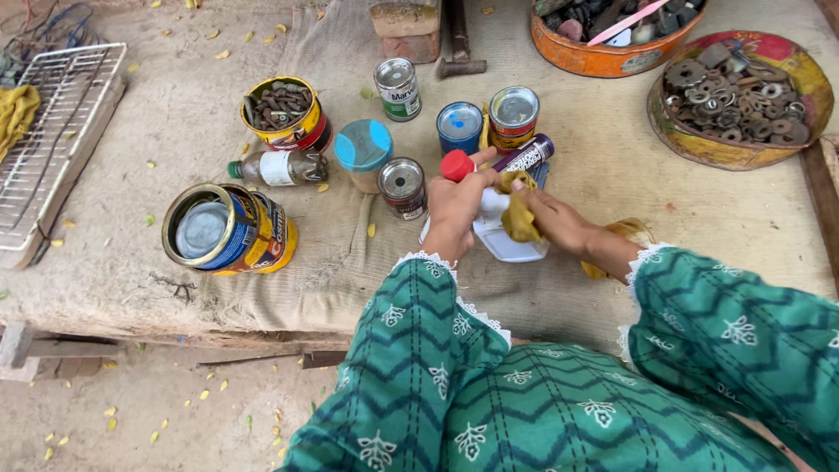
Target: The person picks up, wipes, and moves various containers of automotive fluids, mechanical parts like washers and nuts in tins, and small tools while working on the ground near a brick wall.
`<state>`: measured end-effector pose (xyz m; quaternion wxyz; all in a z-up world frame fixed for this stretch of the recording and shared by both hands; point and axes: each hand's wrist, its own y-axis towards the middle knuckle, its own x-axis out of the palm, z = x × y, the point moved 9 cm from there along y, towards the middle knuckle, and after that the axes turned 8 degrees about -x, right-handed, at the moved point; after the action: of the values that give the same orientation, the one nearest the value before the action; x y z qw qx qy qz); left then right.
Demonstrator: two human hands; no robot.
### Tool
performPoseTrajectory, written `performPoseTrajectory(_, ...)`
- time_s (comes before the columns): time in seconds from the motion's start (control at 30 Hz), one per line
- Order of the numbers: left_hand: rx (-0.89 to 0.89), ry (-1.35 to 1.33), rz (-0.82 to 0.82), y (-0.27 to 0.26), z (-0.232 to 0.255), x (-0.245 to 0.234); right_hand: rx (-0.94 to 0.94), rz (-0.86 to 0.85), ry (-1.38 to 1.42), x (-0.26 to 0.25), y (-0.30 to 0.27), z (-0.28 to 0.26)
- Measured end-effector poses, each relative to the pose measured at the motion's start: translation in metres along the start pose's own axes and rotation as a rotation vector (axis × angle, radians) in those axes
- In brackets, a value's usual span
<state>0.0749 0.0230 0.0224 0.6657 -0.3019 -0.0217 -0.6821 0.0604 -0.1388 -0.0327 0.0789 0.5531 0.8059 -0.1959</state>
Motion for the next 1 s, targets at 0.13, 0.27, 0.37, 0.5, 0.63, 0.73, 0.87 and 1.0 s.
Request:
performPoseTrajectory(0.13, 0.022, -0.027, 0.016, 0.003, 0.002, 0.003, -0.003, 0.208, 0.113, -0.005, 0.021, 0.022)
performPoseTrajectory(0.27, 0.014, -0.055, 0.080, 0.001, -0.002, -0.009, 0.047, 0.492, -0.317, -0.002, -0.013, -0.022)
performPoseTrajectory(0.37, 0.017, -0.063, 0.133, -0.001, -0.006, -0.022, -0.260, 0.596, -0.572, 0.028, -0.052, -0.082)
performPoseTrajectory(0.5, -0.019, -0.138, 0.148, -0.002, -0.010, -0.033, -0.319, 0.617, -0.605, 0.022, -0.023, -0.087)
performPoseTrajectory(0.63, 0.017, -0.059, 0.189, -0.009, -0.009, -0.035, 0.049, 0.411, -0.490, -0.006, 0.062, 0.004)
performPoseTrajectory(0.73, 0.132, 0.036, 0.098, -0.016, 0.000, -0.021, 0.193, 0.213, -0.309, -0.016, 0.103, 0.064)
performPoseTrajectory(0.87, 0.091, 0.031, 0.139, -0.019, 0.001, -0.022, 0.013, 0.221, -0.167, -0.008, 0.085, 0.036)
performPoseTrajectory(1.0, 0.028, -0.022, 0.281, -0.015, -0.004, -0.032, -0.125, 0.446, -0.490, 0.019, -0.002, -0.040)
